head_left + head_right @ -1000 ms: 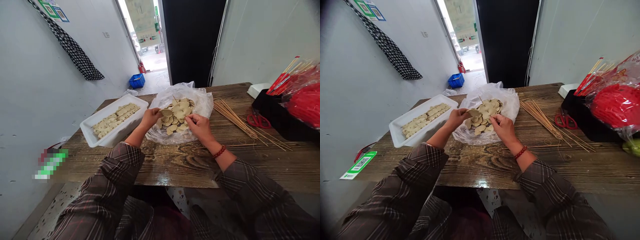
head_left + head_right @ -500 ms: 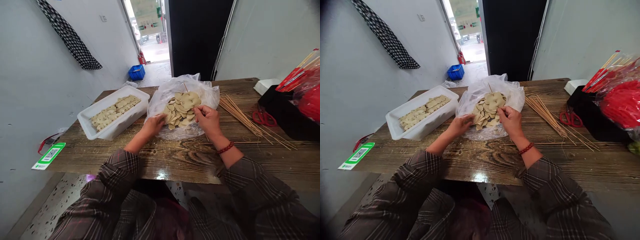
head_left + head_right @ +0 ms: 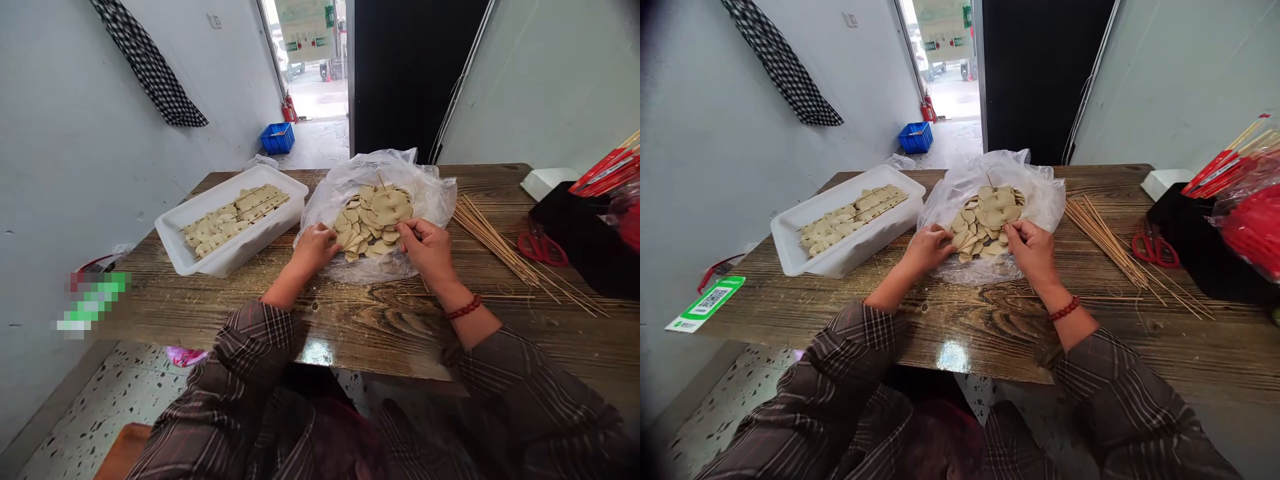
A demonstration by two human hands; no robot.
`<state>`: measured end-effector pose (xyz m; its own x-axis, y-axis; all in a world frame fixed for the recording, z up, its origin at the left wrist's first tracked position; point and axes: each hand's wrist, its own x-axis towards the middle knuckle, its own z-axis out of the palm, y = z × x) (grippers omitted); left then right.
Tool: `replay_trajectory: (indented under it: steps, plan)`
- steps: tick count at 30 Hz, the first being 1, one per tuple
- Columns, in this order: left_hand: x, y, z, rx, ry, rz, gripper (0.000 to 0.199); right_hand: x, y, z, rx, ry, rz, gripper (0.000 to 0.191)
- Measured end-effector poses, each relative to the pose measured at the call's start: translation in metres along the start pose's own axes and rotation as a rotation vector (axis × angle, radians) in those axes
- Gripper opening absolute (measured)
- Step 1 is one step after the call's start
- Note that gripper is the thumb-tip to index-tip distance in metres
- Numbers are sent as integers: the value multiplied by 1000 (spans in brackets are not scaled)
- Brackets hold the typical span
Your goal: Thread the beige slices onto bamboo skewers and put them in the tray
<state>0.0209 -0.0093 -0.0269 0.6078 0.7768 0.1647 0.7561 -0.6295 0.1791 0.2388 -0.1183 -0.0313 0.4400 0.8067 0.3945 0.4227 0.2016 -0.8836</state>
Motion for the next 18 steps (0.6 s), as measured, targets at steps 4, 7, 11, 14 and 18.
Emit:
replay_trajectory:
  steps: [4,7,11,14,18]
  plan:
    - [1,-5,3,-38,7,-12,34,-2,0,1,-19,-21,-3,28]
    - [2,-6,6,-92,26,-11,31,-5,-2,2,-5,-33,6,27]
    - [1,-7,9,-224,106,-32,22,-8,-6,2,-11,-62,12,24]
    - [0,-8,10,-418,142,-48,14,-11,-8,2,-18,-78,15,23]
    - [-2,-9,7,-858,162,-126,9,-13,-9,2,-41,-76,20,23]
